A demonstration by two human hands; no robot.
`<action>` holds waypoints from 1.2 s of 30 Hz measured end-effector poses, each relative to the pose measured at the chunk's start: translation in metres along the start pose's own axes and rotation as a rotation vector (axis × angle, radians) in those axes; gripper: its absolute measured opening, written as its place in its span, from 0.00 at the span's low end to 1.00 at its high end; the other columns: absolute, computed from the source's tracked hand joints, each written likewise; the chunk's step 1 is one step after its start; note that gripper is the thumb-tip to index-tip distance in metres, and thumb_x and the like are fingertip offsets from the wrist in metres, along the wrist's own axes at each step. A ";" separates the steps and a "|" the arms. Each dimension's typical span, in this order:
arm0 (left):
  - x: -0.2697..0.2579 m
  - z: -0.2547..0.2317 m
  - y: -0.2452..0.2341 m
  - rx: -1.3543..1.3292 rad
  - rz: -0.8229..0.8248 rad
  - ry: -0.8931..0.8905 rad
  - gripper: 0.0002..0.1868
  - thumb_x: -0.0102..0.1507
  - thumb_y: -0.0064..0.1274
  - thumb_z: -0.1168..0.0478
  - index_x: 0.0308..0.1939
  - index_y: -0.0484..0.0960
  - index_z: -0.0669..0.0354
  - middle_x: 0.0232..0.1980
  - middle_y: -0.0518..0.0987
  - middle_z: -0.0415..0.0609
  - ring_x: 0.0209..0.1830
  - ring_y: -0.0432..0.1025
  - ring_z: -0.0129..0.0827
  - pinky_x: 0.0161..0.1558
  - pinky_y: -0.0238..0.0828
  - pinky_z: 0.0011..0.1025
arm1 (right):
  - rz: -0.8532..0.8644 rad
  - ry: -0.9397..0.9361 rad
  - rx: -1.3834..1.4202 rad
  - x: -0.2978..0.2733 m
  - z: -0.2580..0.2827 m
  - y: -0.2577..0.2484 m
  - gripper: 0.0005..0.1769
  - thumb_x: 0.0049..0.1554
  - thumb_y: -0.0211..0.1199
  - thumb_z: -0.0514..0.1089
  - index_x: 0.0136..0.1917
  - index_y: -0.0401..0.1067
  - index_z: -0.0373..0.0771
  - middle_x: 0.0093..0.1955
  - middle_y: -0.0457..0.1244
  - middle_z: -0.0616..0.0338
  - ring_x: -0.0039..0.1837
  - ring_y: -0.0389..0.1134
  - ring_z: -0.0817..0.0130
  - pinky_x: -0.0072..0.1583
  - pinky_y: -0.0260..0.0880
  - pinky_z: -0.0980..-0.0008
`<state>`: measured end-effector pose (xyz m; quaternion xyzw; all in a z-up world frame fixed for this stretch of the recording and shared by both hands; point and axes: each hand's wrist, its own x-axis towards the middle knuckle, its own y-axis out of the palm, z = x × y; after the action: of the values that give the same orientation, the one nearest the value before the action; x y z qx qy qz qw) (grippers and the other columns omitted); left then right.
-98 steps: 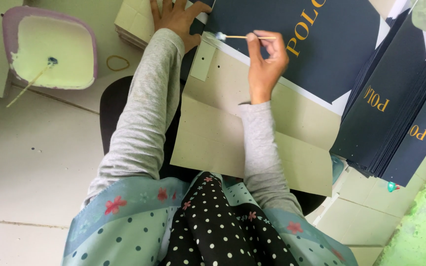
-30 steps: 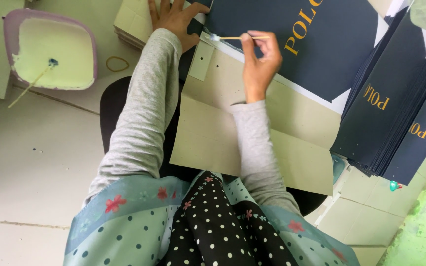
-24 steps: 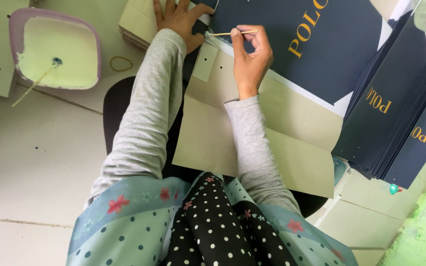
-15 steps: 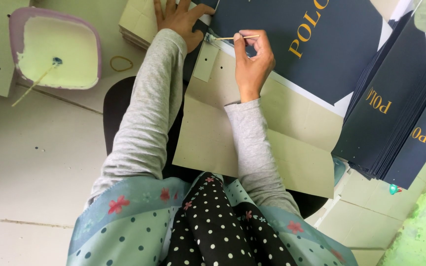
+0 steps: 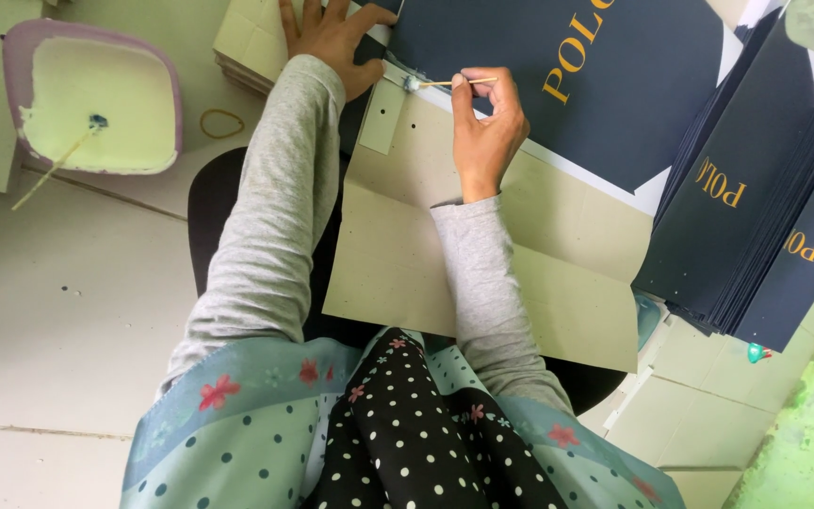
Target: The person applies glue to the edge of a flat blue paper bag using a small stick, then folds and presses the bag to seal it, repeating the process with another bag.
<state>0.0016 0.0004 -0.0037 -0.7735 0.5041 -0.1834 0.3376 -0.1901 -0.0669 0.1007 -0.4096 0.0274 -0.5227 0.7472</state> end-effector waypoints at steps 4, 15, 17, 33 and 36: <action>-0.002 -0.003 -0.004 0.041 0.033 -0.003 0.30 0.58 0.60 0.51 0.63 0.69 0.26 0.73 0.60 0.49 0.75 0.45 0.65 0.68 0.17 0.69 | -0.020 -0.010 -0.057 -0.002 -0.008 -0.005 0.02 0.56 0.65 0.43 0.42 0.74 0.46 0.38 0.69 0.69 0.40 0.69 0.74 0.48 0.71 0.72; 0.000 -0.007 -0.006 0.052 0.110 -0.063 0.37 0.56 0.63 0.51 0.67 0.65 0.23 0.79 0.52 0.48 0.79 0.39 0.64 0.69 0.14 0.69 | -0.040 0.018 -0.152 -0.006 -0.023 -0.026 0.02 0.56 0.66 0.44 0.42 0.74 0.48 0.39 0.69 0.71 0.40 0.70 0.74 0.49 0.70 0.71; -0.001 -0.010 -0.011 0.049 0.130 -0.071 0.37 0.55 0.65 0.48 0.67 0.65 0.23 0.79 0.52 0.47 0.79 0.40 0.64 0.69 0.15 0.69 | -0.036 0.011 -0.169 -0.007 -0.027 -0.031 0.02 0.56 0.66 0.43 0.42 0.74 0.48 0.40 0.70 0.71 0.41 0.71 0.74 0.49 0.70 0.71; -0.003 -0.011 -0.013 0.021 0.129 -0.079 0.37 0.55 0.65 0.49 0.66 0.66 0.25 0.77 0.55 0.50 0.79 0.41 0.64 0.69 0.14 0.68 | -0.102 -0.051 -0.381 -0.008 -0.059 -0.094 0.04 0.55 0.67 0.40 0.42 0.75 0.49 0.38 0.67 0.72 0.44 0.69 0.72 0.50 0.67 0.67; -0.005 -0.010 -0.014 0.023 0.140 -0.081 0.37 0.56 0.65 0.49 0.67 0.66 0.26 0.79 0.54 0.49 0.79 0.40 0.63 0.69 0.13 0.66 | -0.145 -0.017 -0.186 -0.002 -0.044 -0.091 0.01 0.57 0.66 0.39 0.43 0.75 0.44 0.40 0.69 0.69 0.42 0.69 0.74 0.50 0.71 0.73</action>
<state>0.0024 0.0046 0.0137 -0.7393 0.5407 -0.1335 0.3785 -0.2803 -0.1022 0.1290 -0.4823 0.0400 -0.5671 0.6665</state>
